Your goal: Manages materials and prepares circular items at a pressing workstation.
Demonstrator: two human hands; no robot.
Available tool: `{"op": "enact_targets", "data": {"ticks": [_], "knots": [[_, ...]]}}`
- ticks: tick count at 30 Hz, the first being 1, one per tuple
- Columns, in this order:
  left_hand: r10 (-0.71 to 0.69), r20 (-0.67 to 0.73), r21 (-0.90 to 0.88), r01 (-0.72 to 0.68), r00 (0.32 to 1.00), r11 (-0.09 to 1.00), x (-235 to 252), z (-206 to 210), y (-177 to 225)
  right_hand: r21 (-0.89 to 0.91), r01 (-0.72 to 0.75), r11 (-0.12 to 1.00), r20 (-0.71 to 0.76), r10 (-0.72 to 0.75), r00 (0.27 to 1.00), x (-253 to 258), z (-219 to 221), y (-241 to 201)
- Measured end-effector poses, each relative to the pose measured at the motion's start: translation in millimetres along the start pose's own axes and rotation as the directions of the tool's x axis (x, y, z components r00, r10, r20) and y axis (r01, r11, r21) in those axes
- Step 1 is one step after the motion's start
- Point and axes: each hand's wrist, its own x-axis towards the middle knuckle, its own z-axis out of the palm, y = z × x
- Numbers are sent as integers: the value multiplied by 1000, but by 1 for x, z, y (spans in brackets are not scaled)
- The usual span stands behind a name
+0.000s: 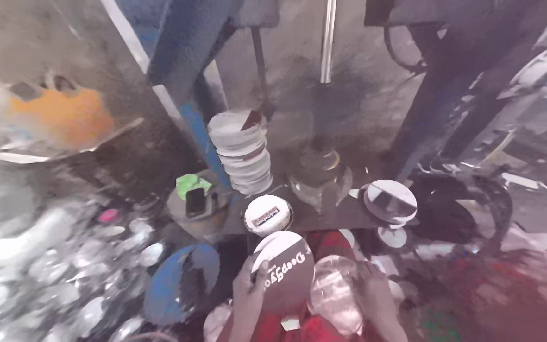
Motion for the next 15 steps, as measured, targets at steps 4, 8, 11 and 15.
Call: {"op": "enact_targets", "data": {"ticks": [4,8,11,15], "knots": [[34,-65,52,-31,997,998,8,-15,-14,-37,65,997,-91,-68,993,-6,8,3],[53,-102,25,-50,993,998,13,-25,4,549,112,828,-219,14,976,-13,-14,-8],[-127,-54,-187,115,990,976,6,-15,21,908,147,392,-223,157,962,-11,-28,-23],[-227,-18,-363,205,974,909,9,-6,14,849,330,413,-425,164,890,-1,-27,-17]]}}
